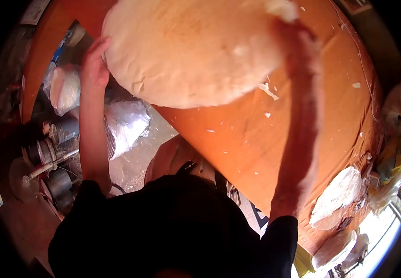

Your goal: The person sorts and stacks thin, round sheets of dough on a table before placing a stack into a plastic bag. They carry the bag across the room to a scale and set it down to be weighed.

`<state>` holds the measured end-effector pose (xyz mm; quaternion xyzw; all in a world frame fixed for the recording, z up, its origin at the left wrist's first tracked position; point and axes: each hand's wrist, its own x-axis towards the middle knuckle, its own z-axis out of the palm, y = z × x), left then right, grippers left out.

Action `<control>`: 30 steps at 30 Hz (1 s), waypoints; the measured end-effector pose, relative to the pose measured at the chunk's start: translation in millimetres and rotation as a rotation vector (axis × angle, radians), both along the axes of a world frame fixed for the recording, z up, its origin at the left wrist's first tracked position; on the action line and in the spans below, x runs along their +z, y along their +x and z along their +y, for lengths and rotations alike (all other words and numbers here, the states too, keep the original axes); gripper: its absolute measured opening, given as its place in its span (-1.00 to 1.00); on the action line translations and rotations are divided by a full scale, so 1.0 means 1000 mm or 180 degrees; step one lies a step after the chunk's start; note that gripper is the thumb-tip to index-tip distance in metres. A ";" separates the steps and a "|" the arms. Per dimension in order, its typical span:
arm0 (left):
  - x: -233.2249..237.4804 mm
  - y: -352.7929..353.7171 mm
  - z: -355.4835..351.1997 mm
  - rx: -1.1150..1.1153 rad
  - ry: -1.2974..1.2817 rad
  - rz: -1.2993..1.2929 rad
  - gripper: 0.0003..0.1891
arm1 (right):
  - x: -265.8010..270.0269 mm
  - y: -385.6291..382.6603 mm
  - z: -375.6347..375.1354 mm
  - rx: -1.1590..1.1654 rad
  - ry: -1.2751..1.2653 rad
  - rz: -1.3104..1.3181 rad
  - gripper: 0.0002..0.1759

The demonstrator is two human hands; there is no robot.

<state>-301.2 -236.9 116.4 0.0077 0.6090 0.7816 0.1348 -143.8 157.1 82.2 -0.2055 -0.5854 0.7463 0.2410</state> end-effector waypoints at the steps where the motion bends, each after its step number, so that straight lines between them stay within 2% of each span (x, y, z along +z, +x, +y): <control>1: -0.022 -0.016 -0.020 0.0066 -0.0240 -0.0090 -0.61 | -0.025 -0.013 -0.011 0.0260 0.0019 -0.0280 -0.85; 2: -0.039 -0.028 -0.037 0.0127 -0.0479 -0.0196 -0.61 | -0.050 -0.026 -0.022 0.0531 0.0059 -0.0553 -0.85; 3: -0.046 -0.033 -0.047 0.0100 -0.0670 -0.0274 -0.58 | -0.041 -0.030 -0.052 0.0550 0.0074 -0.1078 -0.84; 4: -0.053 -0.037 -0.056 0.0068 -0.0857 -0.0352 -0.55 | -0.040 -0.033 -0.065 0.0120 0.0033 -0.1376 -0.74; 6: -0.053 -0.039 -0.062 0.0233 -0.1252 -0.0280 -0.50 | -0.037 -0.032 -0.067 -0.0049 0.0008 -0.1142 -0.67; 7: -0.046 -0.035 -0.060 0.0414 -0.1481 -0.0149 -0.48 | -0.048 -0.028 -0.057 0.0169 0.0441 -0.1027 -0.64; 8: -0.043 -0.033 -0.059 0.0586 -0.1705 0.0000 -0.45 | -0.029 -0.023 -0.067 -0.0157 0.1009 -0.0822 -0.56; 9: -0.054 -0.043 -0.069 0.0579 -0.1687 0.0077 -0.39 | -0.012 -0.028 -0.074 -0.0572 0.2387 -0.1288 -0.51; 10: -0.058 -0.046 -0.070 0.0607 -0.1940 0.0537 -0.40 | 0.002 -0.033 -0.082 -0.0972 0.3774 -0.1758 -0.47; 12: -0.046 -0.050 -0.056 0.0623 -0.2404 0.1506 -0.41 | 0.015 -0.049 -0.105 -0.0837 0.4295 -0.0874 -0.42; 14: -0.004 -0.033 -0.021 -0.0174 -0.3036 0.2565 -0.42 | 0.022 -0.067 -0.129 -0.0512 0.5334 -0.0375 -0.47; 16: 0.004 -0.029 0.010 -0.0892 -0.3189 0.3498 -0.43 | 0.012 -0.084 -0.140 -0.0274 0.5911 -0.0748 -0.42; 17: 0.000 -0.029 0.017 -0.1262 -0.3516 0.3633 -0.37 | -0.015 -0.086 -0.124 0.0336 0.5537 -0.1544 -0.36; 18: -0.005 -0.032 0.022 -0.1638 -0.3856 0.3748 -0.30 | -0.026 -0.088 -0.125 0.0505 0.5251 -0.1598 -0.30; 20: -0.032 -0.032 0.021 -0.1841 -0.4067 0.3448 -0.37 | -0.072 -0.090 -0.108 -0.0167 0.5587 -0.0824 -0.36; 22: -0.058 -0.035 0.014 -0.1520 -0.3580 0.3691 -0.37 | -0.064 -0.087 -0.114 0.0244 0.5155 -0.1076 -0.34; 24: -0.065 -0.030 0.016 -0.1309 -0.3569 0.3681 -0.35 | -0.070 -0.085 -0.113 0.0202 0.5208 -0.0959 -0.35; 28: -0.067 -0.029 0.010 -0.0680 -0.3567 0.4232 -0.46 | -0.066 -0.087 -0.116 0.0338 0.5103 -0.1127 -0.35; 30: -0.094 -0.038 0.018 -0.0629 -0.3232 0.4309 -0.40 | -0.073 -0.087 -0.113 0.0272 0.5451 -0.1377 -0.33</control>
